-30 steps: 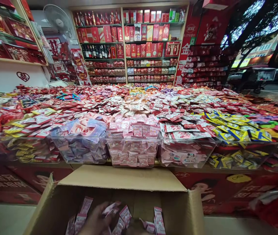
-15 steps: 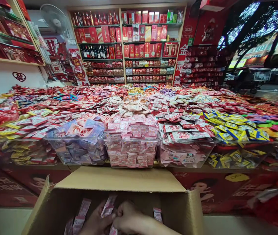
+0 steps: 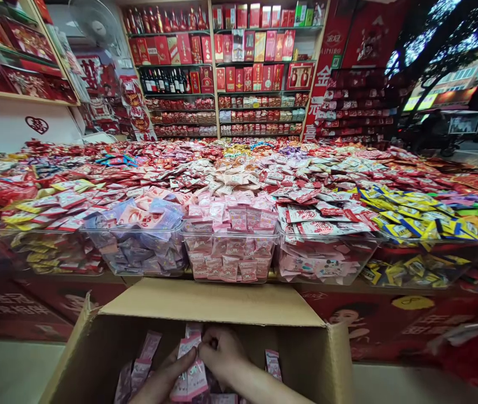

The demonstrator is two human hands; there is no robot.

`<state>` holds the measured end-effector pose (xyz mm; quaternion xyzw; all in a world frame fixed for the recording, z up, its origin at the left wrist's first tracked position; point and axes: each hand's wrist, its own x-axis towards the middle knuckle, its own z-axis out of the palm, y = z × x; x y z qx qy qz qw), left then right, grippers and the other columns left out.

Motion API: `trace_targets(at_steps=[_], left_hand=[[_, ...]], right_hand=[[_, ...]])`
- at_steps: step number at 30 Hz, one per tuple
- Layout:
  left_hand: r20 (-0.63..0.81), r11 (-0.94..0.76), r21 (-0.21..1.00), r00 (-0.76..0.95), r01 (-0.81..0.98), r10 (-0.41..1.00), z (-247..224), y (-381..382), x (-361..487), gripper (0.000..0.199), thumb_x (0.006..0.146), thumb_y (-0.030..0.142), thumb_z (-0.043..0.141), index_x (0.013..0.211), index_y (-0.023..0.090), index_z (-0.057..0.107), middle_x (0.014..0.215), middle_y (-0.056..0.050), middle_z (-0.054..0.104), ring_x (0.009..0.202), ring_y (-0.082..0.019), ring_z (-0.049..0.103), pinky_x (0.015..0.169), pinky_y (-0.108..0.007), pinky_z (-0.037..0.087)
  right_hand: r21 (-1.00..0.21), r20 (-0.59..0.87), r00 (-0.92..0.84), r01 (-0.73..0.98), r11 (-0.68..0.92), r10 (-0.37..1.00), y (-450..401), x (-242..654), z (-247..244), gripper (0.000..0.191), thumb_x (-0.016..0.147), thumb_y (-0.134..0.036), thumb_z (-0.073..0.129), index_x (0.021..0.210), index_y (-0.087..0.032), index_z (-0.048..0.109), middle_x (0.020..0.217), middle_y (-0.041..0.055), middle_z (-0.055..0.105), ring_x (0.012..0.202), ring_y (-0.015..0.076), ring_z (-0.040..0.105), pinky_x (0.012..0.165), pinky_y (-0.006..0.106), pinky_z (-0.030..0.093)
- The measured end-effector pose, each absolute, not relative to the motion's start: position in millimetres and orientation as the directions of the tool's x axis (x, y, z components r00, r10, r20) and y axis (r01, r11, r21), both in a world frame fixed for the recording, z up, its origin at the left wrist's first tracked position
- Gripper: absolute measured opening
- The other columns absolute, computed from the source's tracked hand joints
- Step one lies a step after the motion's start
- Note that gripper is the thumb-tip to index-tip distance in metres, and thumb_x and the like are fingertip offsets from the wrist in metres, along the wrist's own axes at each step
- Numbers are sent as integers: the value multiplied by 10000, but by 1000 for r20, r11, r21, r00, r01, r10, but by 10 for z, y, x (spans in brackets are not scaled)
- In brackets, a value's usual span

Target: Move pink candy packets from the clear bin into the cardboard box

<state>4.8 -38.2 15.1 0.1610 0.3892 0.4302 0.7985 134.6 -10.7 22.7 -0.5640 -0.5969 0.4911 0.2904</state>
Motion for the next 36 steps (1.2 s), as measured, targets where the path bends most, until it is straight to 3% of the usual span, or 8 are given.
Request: trace_targets(at_steps=[4, 9, 13, 20, 25, 30, 33, 36], left_hand=[[-480, 521, 658, 230, -544, 847, 258, -365, 26, 185, 655, 225, 695, 811, 157, 621, 694, -55, 724, 811, -251, 661, 760, -356, 469], [-463, 467, 717, 147, -517, 874, 334, -357, 45, 276, 620, 200, 715, 875, 152, 619, 780, -60, 715, 785, -234, 655, 706, -322, 482], [-433, 392, 784, 29, -481, 901, 273, -343, 25, 323, 641, 179, 698, 941, 194, 582, 786, -1, 680, 710, -152, 634, 617, -242, 471], [-428, 378, 829, -32, -413, 903, 296, -360, 22, 349, 643, 201, 692, 964, 216, 556, 804, 8, 660, 683, -130, 615, 535, -200, 447], [-406, 366, 844, -22, -394, 913, 294, -398, 147, 537, 558, 195, 744, 1037, 184, 502, 841, -62, 693, 726, -204, 644, 616, -266, 479], [-413, 370, 840, -24, -397, 911, 182, -360, 128, 522, 510, 246, 765, 970, 191, 526, 753, -38, 686, 656, -200, 640, 605, -279, 479], [-406, 357, 865, -74, -352, 911, 227, -314, 58, 476, 551, 306, 722, 969, 206, 517, 709, -12, 664, 660, -201, 627, 618, -295, 475], [-403, 362, 900, -148, -243, 903, 310, -280, -2, 379, 618, 326, 656, 961, 230, 526, 720, 12, 652, 694, -179, 611, 631, -266, 467]], right_hand=[[-941, -125, -162, 331, -66, 979, -155, 1386, 364, 161, 687, -227, 442, 622, -146, 565, 562, -11, 515, 554, 115, 465, 521, 204, 347], [-958, -64, -104, 285, -33, 993, -199, 1441, 363, 242, 732, -320, 434, 744, -139, 595, 697, 53, 617, 672, 181, 549, 617, 255, 408], [-974, -60, -101, 224, -36, 993, -177, 1450, 302, 308, 758, -353, 423, 853, -128, 610, 828, 86, 659, 787, 217, 583, 709, 289, 435], [-989, -90, -94, 127, -77, 992, -72, 1473, 245, 379, 778, -357, 416, 1044, -127, 558, 1106, 100, 599, 1065, 230, 509, 903, 318, 377], [-989, -76, -129, 138, -58, 989, -105, 1412, 168, 356, 792, -362, 414, 1001, -120, 570, 1049, 116, 624, 1020, 237, 538, 874, 332, 394], [-976, -109, -135, 205, -80, 985, -195, 1399, 184, 291, 744, -309, 483, 907, -93, 591, 860, 121, 658, 800, 235, 598, 715, 333, 449], [-949, 25, -346, 285, 131, 938, -333, 1489, 518, 277, 699, -207, 554, 961, -138, 608, 854, 77, 658, 783, 207, 582, 713, 304, 433], [-873, 209, -675, 198, 446, 708, -418, 1641, 1112, 190, 712, -225, 601, 892, -189, 649, 843, 44, 676, 765, 161, 593, 692, 238, 439]])
